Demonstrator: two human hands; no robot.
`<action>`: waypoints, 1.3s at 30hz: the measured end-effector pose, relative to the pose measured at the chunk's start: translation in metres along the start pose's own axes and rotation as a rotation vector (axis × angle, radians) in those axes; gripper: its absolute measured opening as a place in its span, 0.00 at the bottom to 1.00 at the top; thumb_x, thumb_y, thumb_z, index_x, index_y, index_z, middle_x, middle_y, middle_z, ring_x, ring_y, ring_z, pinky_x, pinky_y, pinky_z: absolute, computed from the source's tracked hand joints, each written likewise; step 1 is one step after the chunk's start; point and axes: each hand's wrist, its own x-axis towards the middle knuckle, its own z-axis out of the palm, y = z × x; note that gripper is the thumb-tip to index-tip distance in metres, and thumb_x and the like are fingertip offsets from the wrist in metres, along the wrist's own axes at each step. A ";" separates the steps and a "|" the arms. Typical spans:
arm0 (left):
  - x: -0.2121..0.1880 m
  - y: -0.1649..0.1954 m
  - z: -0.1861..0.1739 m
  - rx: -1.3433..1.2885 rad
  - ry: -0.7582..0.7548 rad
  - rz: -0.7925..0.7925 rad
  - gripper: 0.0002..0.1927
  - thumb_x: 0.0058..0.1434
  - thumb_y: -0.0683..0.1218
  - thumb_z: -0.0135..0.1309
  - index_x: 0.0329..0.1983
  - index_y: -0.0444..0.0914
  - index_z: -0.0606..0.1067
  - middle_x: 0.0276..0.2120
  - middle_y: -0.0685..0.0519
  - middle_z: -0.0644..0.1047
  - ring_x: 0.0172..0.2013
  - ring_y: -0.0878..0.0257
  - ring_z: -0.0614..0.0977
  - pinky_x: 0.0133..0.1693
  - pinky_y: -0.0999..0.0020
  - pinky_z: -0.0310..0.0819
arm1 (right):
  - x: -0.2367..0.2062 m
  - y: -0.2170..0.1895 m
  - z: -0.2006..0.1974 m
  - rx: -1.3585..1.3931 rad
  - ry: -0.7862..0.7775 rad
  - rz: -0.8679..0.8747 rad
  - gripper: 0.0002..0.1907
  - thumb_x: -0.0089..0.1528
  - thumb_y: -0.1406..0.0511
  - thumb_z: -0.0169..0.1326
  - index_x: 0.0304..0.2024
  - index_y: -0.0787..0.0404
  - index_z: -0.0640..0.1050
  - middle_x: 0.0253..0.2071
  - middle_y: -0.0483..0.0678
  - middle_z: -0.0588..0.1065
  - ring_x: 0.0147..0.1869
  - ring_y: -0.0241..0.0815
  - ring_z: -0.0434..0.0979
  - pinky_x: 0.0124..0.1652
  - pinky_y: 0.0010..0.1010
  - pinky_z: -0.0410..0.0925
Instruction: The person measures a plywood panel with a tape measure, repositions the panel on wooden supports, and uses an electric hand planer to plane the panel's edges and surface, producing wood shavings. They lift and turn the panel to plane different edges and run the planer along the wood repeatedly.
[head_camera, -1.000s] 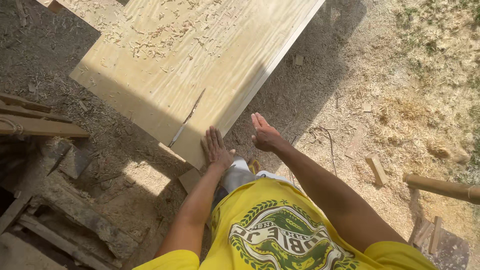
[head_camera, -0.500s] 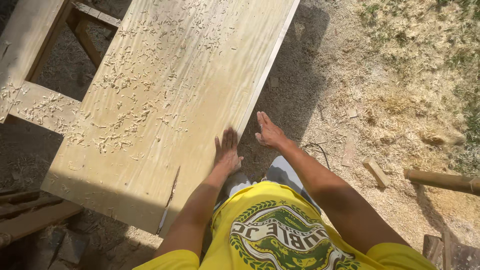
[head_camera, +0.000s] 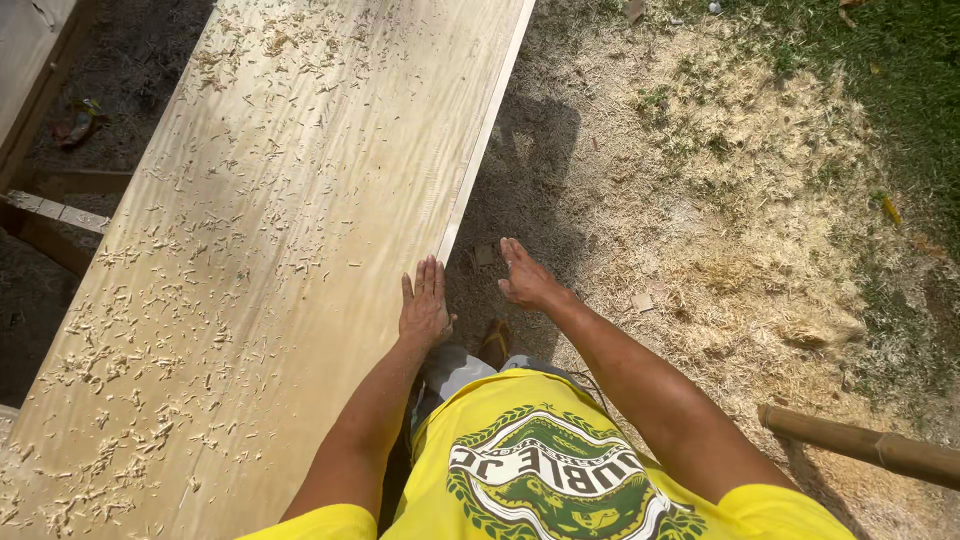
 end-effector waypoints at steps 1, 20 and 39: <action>0.016 0.003 -0.004 -0.005 -0.043 -0.020 0.61 0.57 0.60 0.61 0.78 0.31 0.36 0.79 0.42 0.37 0.78 0.48 0.38 0.73 0.41 0.32 | 0.011 0.010 -0.016 -0.009 0.007 0.001 0.48 0.65 0.58 0.51 0.77 0.60 0.39 0.80 0.55 0.39 0.83 0.55 0.42 0.74 0.43 0.48; 0.402 0.050 -0.119 0.036 0.096 0.159 0.55 0.56 0.55 0.57 0.78 0.33 0.41 0.78 0.44 0.43 0.77 0.50 0.43 0.73 0.42 0.33 | 0.279 0.145 -0.267 -0.012 -0.024 0.136 0.45 0.66 0.57 0.49 0.77 0.58 0.41 0.81 0.53 0.39 0.82 0.52 0.45 0.75 0.39 0.46; 0.679 0.070 -0.210 0.122 0.156 0.199 0.43 0.62 0.48 0.42 0.79 0.36 0.43 0.79 0.47 0.45 0.77 0.53 0.46 0.73 0.41 0.34 | 0.489 0.246 -0.457 0.061 -0.146 0.356 0.40 0.66 0.58 0.51 0.77 0.53 0.52 0.81 0.52 0.46 0.81 0.54 0.50 0.76 0.45 0.47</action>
